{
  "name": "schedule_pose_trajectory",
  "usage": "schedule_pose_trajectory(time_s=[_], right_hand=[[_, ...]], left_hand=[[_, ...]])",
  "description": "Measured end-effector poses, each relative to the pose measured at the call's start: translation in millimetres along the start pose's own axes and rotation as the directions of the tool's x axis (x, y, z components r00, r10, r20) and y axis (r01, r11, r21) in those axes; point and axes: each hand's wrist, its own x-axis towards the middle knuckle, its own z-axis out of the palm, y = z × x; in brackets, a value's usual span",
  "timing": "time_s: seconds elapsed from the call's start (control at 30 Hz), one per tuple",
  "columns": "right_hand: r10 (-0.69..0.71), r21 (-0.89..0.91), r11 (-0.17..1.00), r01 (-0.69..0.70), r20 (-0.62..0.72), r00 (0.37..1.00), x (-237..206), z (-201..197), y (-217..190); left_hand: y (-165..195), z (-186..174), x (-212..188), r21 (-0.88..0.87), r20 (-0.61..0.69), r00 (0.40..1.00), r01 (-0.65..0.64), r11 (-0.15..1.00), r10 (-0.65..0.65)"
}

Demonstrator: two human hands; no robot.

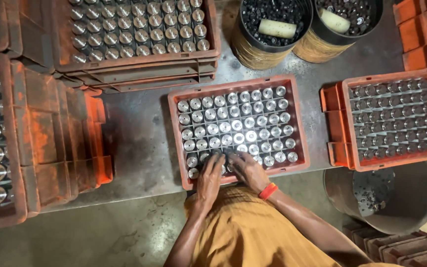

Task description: The person repeatedly picks small metal caps from a red crate, inspects them, and places them into one of two nearby containers. The person continues this cycle of picking, inspecting, and placing throughout the clip.

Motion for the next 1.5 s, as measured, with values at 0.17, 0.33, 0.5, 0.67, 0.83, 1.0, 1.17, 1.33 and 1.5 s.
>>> schedule_pose_trajectory(time_s=[0.17,0.33,0.5,0.67,0.83,1.0,1.17,1.33,1.5], right_hand=[[-0.043,0.130,0.988,0.079,-0.257,0.966,-2,-14,23],[0.136,0.096,0.990,-0.105,-0.429,0.893,60,-45,66],[-0.051,0.002,0.998,0.057,-0.421,0.906,131,-81,84],[-0.227,-0.195,0.965,0.177,-0.271,0.935,164,-93,96],[-0.199,-0.184,0.972,0.149,-0.296,0.934,185,-84,99],[-0.317,0.094,0.923,0.372,-0.359,0.878,180,-109,116],[0.273,0.735,0.678,0.035,-0.296,0.915,152,-144,127],[0.377,0.924,0.251,-0.288,0.181,0.908,128,-118,105],[0.153,0.279,0.950,-0.136,-0.040,0.987,130,-100,101]], left_hand=[[11,2,10,-0.181,-0.101,0.993,0.043,0.983,-0.062],[16,22,89,-0.038,-0.100,0.995,-0.020,0.999,0.016],[30,68,185,0.303,-0.095,0.992,0.110,0.947,-0.085],[40,94,199,0.362,-0.225,0.949,0.291,0.885,-0.220],[47,110,220,0.319,-0.430,0.884,0.340,0.885,-0.185],[41,90,207,0.173,-0.406,0.911,0.161,0.972,-0.078],[41,71,168,-0.464,-0.488,0.707,0.286,0.838,-0.512],[63,92,156,-0.711,0.004,0.642,0.541,0.449,-0.767],[51,94,161,-0.042,-0.302,0.935,0.181,0.983,-0.185]])
